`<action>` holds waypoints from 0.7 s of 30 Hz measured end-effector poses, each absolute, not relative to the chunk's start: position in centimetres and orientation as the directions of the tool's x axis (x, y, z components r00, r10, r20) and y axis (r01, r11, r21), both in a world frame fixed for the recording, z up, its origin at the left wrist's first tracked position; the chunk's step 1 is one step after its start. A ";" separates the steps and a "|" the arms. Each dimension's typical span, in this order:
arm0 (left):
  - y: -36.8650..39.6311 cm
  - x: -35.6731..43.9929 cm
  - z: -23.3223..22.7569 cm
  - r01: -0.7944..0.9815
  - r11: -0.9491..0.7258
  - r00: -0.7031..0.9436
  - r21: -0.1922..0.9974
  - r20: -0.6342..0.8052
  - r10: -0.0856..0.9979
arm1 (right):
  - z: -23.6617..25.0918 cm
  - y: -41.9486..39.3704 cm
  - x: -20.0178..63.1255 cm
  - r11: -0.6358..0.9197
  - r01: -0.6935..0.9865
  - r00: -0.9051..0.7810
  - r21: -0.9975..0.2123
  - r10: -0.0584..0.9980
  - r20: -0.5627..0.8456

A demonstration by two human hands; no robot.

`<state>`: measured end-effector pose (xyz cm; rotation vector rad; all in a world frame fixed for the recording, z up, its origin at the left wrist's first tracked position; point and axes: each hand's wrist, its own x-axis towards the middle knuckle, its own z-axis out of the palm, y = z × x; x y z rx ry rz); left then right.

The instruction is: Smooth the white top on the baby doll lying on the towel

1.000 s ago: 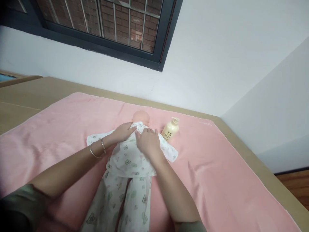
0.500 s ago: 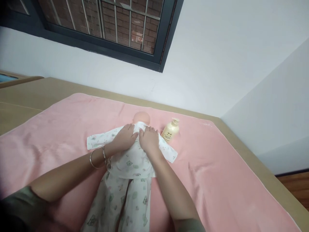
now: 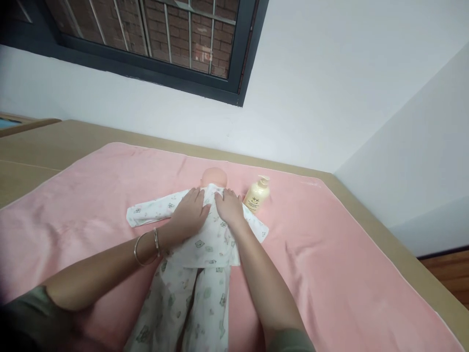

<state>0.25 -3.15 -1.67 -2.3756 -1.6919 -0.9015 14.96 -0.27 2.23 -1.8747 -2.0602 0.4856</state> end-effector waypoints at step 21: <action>-1.4 -0.7 -2.4 0.867 -0.338 0.138 0.367 0.475 0.869 | 1.5 -1.0 14.6 0.115 0.877 -0.104 -0.467 0.993 0.050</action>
